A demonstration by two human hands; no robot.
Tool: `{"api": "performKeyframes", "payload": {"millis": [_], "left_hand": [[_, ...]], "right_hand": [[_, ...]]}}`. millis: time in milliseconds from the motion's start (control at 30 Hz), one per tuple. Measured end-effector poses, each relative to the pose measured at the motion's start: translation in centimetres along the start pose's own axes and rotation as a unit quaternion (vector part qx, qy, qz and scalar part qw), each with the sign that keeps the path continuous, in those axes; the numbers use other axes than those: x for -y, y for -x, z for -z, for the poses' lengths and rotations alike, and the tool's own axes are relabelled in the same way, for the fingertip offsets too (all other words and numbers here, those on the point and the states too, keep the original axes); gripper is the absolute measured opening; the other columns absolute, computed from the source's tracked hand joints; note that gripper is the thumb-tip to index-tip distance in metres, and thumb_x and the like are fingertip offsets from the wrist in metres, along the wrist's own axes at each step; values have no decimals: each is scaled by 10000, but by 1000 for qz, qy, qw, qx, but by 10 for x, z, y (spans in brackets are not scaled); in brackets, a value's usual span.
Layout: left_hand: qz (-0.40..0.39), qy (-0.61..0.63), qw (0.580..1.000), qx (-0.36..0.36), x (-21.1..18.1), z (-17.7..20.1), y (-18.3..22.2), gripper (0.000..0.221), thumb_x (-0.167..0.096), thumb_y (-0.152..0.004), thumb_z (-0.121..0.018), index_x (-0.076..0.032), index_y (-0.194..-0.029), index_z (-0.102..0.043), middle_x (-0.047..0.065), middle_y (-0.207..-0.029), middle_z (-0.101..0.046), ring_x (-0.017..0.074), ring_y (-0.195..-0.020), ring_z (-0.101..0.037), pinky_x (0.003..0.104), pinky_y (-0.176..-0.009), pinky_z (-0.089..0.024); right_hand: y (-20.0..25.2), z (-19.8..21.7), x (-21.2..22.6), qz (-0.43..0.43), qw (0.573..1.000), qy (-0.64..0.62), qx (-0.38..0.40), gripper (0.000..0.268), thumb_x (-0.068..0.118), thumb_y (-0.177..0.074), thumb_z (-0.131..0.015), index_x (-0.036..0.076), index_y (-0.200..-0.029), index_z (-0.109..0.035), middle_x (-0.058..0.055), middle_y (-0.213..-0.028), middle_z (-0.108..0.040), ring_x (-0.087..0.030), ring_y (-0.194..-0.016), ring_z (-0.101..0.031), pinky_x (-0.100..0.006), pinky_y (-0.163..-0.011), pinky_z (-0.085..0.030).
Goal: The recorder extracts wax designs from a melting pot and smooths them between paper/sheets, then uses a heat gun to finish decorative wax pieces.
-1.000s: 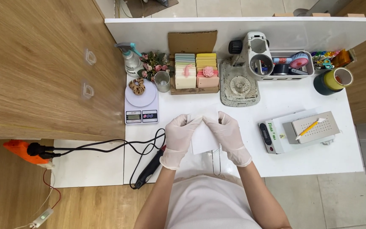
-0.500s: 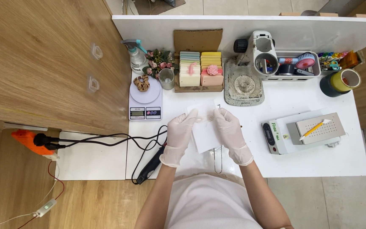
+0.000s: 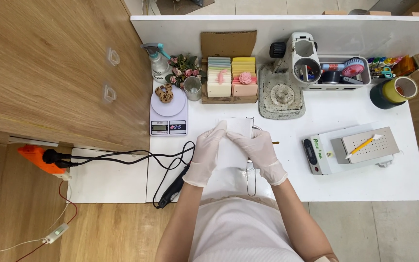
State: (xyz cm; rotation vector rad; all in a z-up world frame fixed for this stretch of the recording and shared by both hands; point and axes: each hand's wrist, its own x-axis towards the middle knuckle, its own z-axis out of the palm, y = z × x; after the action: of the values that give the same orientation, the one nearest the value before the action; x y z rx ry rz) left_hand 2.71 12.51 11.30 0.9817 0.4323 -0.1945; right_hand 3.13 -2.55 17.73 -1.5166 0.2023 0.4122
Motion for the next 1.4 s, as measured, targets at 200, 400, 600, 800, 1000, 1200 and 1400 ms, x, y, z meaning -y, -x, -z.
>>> {"api": "performKeyframes", "payload": {"millis": [200,400,600,800,1000,1200,1400], "left_hand": [[70,11,997,3,-21,-9,15,327,-254,-991,-646,-15,-1213,-678,33,-1056,-715,83,-917,-657,231,-785,-544],[-22,-132,976,171,-32,4,42,342,-73,-947,-630,-1,-1281,-637,6,-1155,-704,61,-1016,-637,221,-898,-533],[-4,-166,972,169,-23,16,38,279,-73,-994,-617,43,-1243,-662,31,-1105,-714,72,-962,-623,235,-849,-524],[22,-191,970,148,-17,15,39,235,-96,-994,-637,34,-1181,-697,36,-1022,-708,83,-872,-608,243,-765,-513],[45,-180,969,164,-15,11,39,246,-107,-990,-635,14,-1198,-683,2,-1048,-702,57,-920,-618,217,-812,-523],[-110,-260,952,121,11,34,23,369,-250,-1088,-495,11,-1317,-620,19,-1265,-677,61,-1137,-636,198,-989,-493],[148,50,987,24,9,20,20,356,-282,-1029,-532,-52,-1279,-638,17,-1171,-675,89,-1031,-620,235,-876,-520]], "right_hand": [[4,-4,12,-28,998,-61,-4,303,150,-866,-773,-52,-1091,-754,-89,-958,-787,-108,-763,-731,-249,-650,-587],[2,3,8,-25,998,-49,13,300,125,-871,-775,-52,-1111,-751,-96,-991,-780,-113,-799,-709,-253,-681,-575],[6,3,11,-23,999,-25,29,332,68,-824,-792,-51,-1132,-757,-100,-1045,-783,-123,-868,-715,-263,-752,-588],[4,13,13,-46,997,-20,57,329,108,-835,-779,-31,-1134,-769,-69,-1054,-793,-94,-882,-724,-234,-761,-583],[8,10,17,-92,996,-13,12,308,131,-837,-786,-17,-1106,-767,-86,-963,-779,-130,-775,-710,-277,-665,-571],[-1,17,-13,-86,996,-10,22,281,187,-889,-783,-49,-1040,-767,-72,-926,-770,-107,-755,-699,-246,-650,-561],[10,7,7,-81,996,6,27,252,216,-903,-755,-10,-1011,-786,-37,-872,-764,-82,-732,-679,-232,-637,-548]]}}
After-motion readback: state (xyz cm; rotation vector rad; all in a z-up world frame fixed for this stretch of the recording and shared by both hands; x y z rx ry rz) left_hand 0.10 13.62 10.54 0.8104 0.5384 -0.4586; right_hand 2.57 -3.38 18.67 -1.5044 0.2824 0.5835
